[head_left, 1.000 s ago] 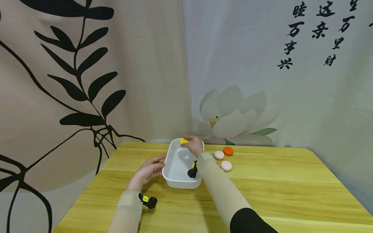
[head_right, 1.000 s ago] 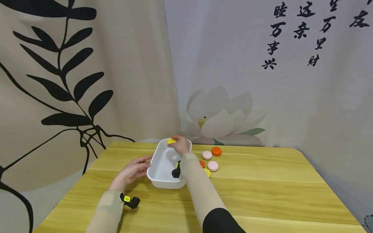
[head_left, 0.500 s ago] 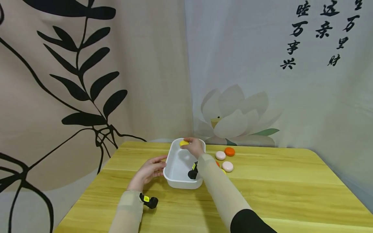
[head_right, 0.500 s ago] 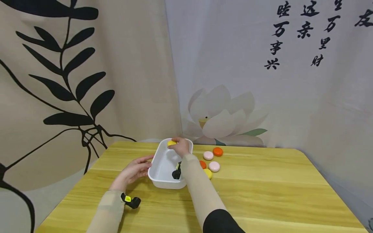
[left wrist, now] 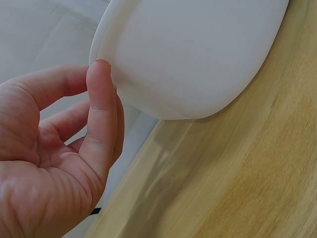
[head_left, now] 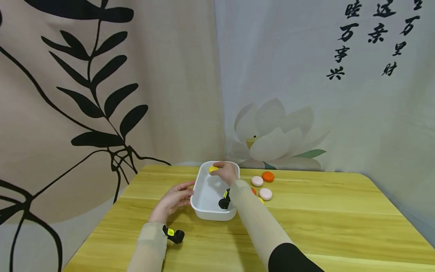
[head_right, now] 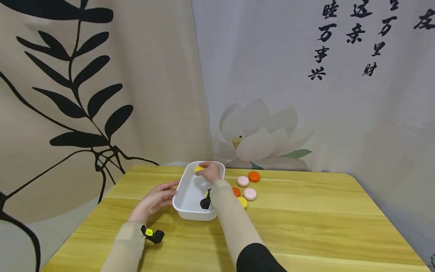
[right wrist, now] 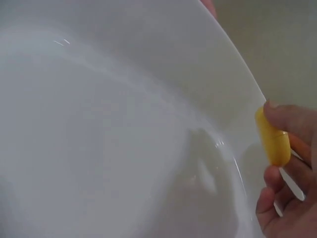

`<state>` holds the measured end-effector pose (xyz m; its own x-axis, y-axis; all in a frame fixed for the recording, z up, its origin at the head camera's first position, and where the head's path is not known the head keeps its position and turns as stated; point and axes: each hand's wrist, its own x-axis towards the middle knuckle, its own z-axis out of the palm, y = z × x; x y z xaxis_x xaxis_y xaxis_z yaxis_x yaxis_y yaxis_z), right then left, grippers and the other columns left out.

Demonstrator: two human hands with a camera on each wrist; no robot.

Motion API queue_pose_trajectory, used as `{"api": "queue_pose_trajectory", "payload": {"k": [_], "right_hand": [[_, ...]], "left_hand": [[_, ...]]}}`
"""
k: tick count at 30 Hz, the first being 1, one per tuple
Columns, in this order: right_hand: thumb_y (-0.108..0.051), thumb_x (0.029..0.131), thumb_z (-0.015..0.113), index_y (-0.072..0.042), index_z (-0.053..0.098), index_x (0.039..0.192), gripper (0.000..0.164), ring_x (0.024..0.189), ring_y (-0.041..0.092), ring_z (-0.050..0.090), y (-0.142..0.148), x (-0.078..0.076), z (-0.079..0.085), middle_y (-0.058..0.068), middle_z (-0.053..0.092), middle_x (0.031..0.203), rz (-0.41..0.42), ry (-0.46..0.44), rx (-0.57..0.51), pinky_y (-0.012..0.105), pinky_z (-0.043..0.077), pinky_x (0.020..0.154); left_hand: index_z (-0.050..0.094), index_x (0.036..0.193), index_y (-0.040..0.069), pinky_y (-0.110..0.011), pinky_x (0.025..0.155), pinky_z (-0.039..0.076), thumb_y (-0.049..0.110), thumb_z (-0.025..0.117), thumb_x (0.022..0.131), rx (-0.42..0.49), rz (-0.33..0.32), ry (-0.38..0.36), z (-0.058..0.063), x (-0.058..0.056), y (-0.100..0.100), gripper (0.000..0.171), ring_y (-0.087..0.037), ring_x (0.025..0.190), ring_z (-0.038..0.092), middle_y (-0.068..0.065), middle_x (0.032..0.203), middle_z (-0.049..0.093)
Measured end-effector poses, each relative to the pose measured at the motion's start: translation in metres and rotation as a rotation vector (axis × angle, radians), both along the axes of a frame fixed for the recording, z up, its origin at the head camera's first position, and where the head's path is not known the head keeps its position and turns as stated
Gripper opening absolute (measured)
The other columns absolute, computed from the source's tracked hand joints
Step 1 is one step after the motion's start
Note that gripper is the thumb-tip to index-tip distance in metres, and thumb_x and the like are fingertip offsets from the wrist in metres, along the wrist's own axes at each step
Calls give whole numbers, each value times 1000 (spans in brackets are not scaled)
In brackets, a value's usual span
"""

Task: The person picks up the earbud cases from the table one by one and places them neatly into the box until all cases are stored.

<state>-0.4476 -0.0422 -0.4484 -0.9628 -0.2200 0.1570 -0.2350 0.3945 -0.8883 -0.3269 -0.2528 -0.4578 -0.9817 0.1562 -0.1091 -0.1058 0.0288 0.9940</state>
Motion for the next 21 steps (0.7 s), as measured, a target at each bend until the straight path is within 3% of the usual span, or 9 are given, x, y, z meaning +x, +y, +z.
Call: {"api": "queue_pose_trajectory", "payload": {"k": [13,21], "right_hand": [[-2,68,81,5,70,108,42,95,25,62,-12,6,-2,14,70,105,-18,-14,12,29,49,86],[-2,69,79,4,69,111,44,98,26,60,-11,10,1,13,68,108,-36,-127,47,34,49,87]], "left_hand": [[41,144,-3,-28,70,54,7,60,94,6,-13,7,-1,0,-1,55,-19,85,63,-8,99,60],[41,144,-2,-28,70,54,7,61,93,3,4,-2,-1,0,-1,55,-20,85,63,-9,100,61]]}}
